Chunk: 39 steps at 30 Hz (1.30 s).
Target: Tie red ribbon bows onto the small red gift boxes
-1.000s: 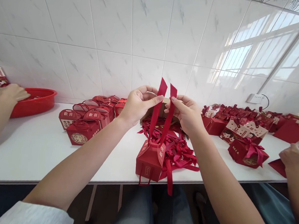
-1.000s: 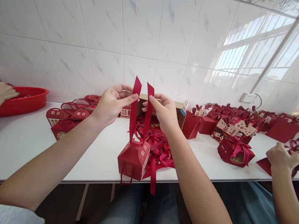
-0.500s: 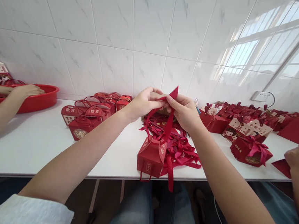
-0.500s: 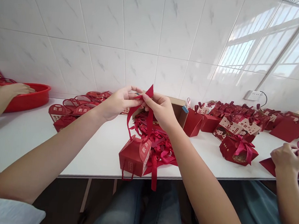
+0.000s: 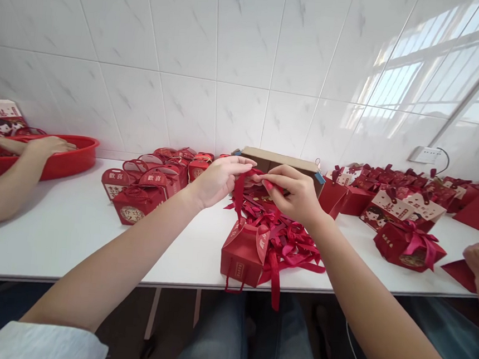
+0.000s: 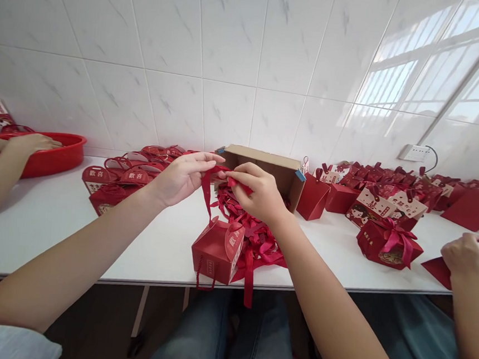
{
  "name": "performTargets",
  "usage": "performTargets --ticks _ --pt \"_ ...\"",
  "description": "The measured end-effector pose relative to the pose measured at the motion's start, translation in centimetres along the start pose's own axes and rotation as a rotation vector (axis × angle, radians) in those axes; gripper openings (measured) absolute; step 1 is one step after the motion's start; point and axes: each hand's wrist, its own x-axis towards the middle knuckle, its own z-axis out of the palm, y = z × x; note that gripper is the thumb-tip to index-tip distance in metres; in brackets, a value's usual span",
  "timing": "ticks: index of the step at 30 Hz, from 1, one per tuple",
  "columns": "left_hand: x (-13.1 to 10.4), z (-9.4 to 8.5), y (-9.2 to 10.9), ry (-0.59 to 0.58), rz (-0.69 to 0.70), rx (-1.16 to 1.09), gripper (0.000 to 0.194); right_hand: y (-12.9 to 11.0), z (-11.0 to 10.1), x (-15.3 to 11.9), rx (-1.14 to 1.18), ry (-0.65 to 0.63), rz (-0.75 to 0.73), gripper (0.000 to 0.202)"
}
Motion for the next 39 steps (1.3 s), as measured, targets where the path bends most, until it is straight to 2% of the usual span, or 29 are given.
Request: performTargets --ticks 3,6,8,10,13,17,20,22,24,26,29,32,35,39 --pt "-0.9 0.2 -0.5 0.089 0.173 0.218 0.027 -0.3 0.7 -0.4 0.078 0.117 0.07 0.022" --pt "-2.0 -0.1 -0.9 0.237 0.374 0.669 0.035 -0.6 0.8 -1.4 0.199 0.282 0.229 0.019" --pt "-2.8 -1.1 -1.1 0.328 0.476 0.936 0.034 -0.7 0.1 -2.7 0.238 0.368 0.369 0.017" --pt "-3.7 -3.0 -1.3 0.403 0.506 1.13 0.031 -0.6 -1.2 -4.8 0.199 0.391 0.498 0.019" --pt "-5.6 -7.1 -2.3 0.429 0.429 1.323 0.032 -0.1 -3.8 -9.5 0.009 0.308 0.641 0.021" --pt "-8.5 -12.5 -4.6 0.329 0.157 1.443 0.036 1.4 -6.3 -16.6 -0.229 0.178 0.784 0.027" --pt "-9.7 -14.0 -6.3 0.201 -0.023 1.368 0.032 2.3 -6.6 -19.2 -0.284 0.026 0.785 0.027" --pt "-9.6 -13.3 -6.8 0.12 -0.012 1.312 0.023 2.2 -6.2 -18.7 -0.362 0.049 0.724 0.027" --pt "-8.9 -11.7 -6.9 0.099 0.051 1.263 0.019 1.6 -5.2 -17.0 -0.422 0.146 0.655 0.032" --pt "-7.9 -9.7 -6.9 0.106 0.071 1.173 0.022 0.7 -4.0 -14.8 -0.336 0.172 0.63 0.028" --pt "-6.5 -7.0 -7.2 0.05 -0.002 0.919 0.027 -0.7 -1.5 -11.9 -0.078 0.041 0.685 0.024" --pt "-5.5 -5.3 -8.1 -0.034 -0.092 0.716 0.032 -1.1 1.0 -10.7 0.021 -0.109 0.745 0.028" --pt "-5.2 -4.5 -9.0 -0.082 -0.119 0.661 0.034 -0.9 2.9 -10.8 0.113 -0.207 0.83 0.031" --pt "-5.3 -4.2 -9.7 -0.061 -0.142 0.654 0.038 -0.7 4.1 -11.4 0.281 -0.212 0.923 0.034"
